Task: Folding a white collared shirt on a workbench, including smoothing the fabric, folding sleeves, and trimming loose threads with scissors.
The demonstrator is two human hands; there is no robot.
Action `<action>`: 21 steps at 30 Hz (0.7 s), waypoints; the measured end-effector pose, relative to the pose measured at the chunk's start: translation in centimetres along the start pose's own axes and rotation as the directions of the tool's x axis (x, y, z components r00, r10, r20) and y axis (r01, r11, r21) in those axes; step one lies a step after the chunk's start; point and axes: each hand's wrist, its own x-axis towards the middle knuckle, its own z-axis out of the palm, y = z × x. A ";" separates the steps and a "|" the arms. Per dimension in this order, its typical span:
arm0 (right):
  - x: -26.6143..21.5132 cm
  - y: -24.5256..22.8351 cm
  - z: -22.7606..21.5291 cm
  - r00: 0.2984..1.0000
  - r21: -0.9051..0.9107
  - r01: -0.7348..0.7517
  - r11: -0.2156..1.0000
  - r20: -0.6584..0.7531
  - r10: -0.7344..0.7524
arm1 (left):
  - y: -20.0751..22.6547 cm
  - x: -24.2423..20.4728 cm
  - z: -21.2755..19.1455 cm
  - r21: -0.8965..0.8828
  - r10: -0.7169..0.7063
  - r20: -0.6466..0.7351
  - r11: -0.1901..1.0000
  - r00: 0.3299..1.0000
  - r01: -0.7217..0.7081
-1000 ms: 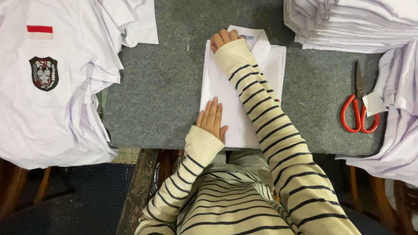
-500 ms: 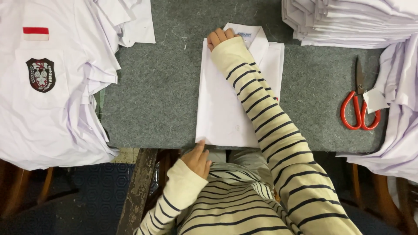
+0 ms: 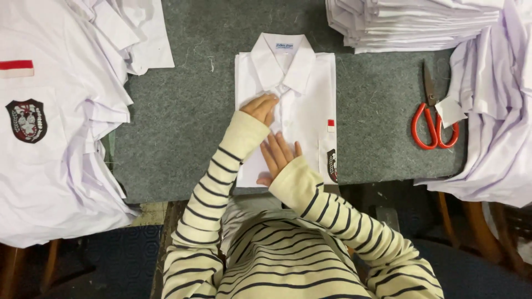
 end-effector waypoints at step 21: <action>-3.5 -0.3 3.1 0.979 -0.044 0.196 0.980 -0.050 -0.198 | -1.5 -0.2 4.2 0.504 -0.183 0.183 0.861 0.966 0.068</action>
